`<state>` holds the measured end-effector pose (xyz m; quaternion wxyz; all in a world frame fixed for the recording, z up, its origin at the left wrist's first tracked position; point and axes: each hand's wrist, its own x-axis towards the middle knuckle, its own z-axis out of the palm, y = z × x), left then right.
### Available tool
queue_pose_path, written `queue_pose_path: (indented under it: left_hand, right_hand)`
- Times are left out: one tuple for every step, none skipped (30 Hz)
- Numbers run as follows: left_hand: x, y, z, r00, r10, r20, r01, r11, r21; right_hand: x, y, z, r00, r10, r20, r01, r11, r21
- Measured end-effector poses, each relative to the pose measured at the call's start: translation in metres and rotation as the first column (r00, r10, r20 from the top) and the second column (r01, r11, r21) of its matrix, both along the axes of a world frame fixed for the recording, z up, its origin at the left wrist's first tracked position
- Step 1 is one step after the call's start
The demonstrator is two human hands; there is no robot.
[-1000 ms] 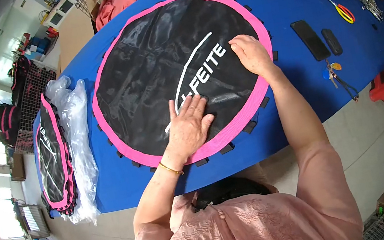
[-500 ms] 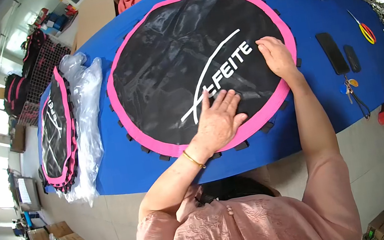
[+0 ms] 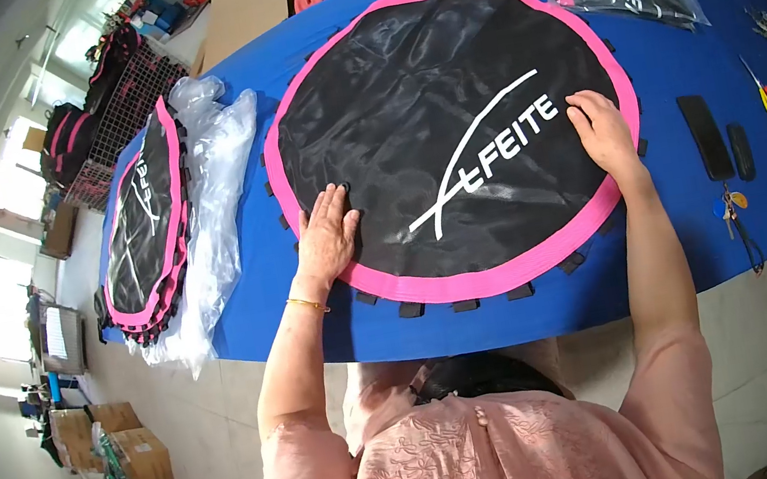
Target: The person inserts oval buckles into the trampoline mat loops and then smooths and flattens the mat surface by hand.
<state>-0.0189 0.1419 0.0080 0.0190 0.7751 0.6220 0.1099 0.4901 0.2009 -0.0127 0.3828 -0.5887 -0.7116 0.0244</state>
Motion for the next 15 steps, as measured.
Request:
queue_pose_path:
  left_hand:
    - [0.000,-0.002,-0.001,1.000,-0.011,0.006,0.011,1.000,0.023]
    - [-0.001,-0.004,-0.003,1.000,-0.022,0.013,0.021,0.999,0.046]
    - [-0.001,-0.004,-0.004,1.000,-0.020,0.019,0.020,0.999,0.046]
    - [0.000,-0.005,-0.003,1.000,-0.021,0.017,0.020,0.999,0.042]
    - [0.001,-0.006,-0.002,1.000,-0.020,0.014,0.020,0.999,0.038]
    - [0.001,-0.007,0.000,1.000,-0.015,0.018,0.015,0.999,0.040]
    - [0.002,-0.008,0.001,0.999,-0.027,0.022,0.026,0.999,0.031]
    - [0.003,-0.008,0.003,0.999,-0.039,0.025,0.038,0.999,0.025]
    - [0.002,-0.009,0.002,0.998,-0.059,0.031,0.058,0.997,0.043]
    - [0.003,-0.011,0.003,0.997,-0.066,0.038,0.064,0.997,0.044]
    - [0.004,-0.013,0.002,0.997,-0.064,0.031,0.063,0.997,0.042]
    - [0.006,-0.015,0.002,0.998,-0.063,0.024,0.062,0.997,0.037]
    - [0.012,-0.019,0.005,0.998,-0.056,0.015,0.056,0.998,0.017]
    - [0.017,-0.025,0.010,0.998,-0.064,0.008,0.064,0.998,0.021]
    - [0.023,-0.032,0.013,0.998,-0.068,0.000,0.068,0.997,0.029]
  right_hand:
    - [-0.002,-0.002,0.004,1.000,-0.015,0.020,0.016,0.998,-0.060]
    - [-0.005,-0.006,0.006,0.999,-0.029,0.041,0.034,0.992,-0.121]
    - [-0.009,-0.011,0.008,0.999,-0.028,0.047,0.033,0.992,-0.120]
    - [-0.016,-0.017,0.012,0.977,-0.086,0.195,0.120,0.978,-0.169]
    - [-0.021,-0.021,0.014,0.931,-0.132,0.341,0.210,0.956,-0.203]
    - [-0.023,-0.023,0.013,0.930,-0.128,0.344,0.206,0.958,-0.200]
    - [-0.026,-0.024,0.013,0.924,-0.149,0.351,0.243,0.940,-0.239]
    - [-0.029,-0.023,0.015,0.918,-0.171,0.357,0.279,0.920,-0.276]
    - [-0.026,-0.023,0.020,0.914,-0.156,0.375,0.283,0.907,-0.312]
    - [-0.022,-0.022,0.025,0.902,-0.144,0.406,0.285,0.907,-0.311]
    - [-0.019,-0.023,0.029,0.900,-0.166,0.403,0.308,0.896,-0.319]
    - [-0.017,-0.024,0.032,0.897,-0.188,0.400,0.331,0.884,-0.329]
    - [-0.014,-0.022,0.027,0.898,-0.228,0.377,0.351,0.887,-0.299]
    - [-0.015,-0.021,0.029,0.899,-0.222,0.378,0.345,0.891,-0.297]
    - [-0.017,-0.022,0.031,0.880,-0.258,0.400,0.393,0.867,-0.305]
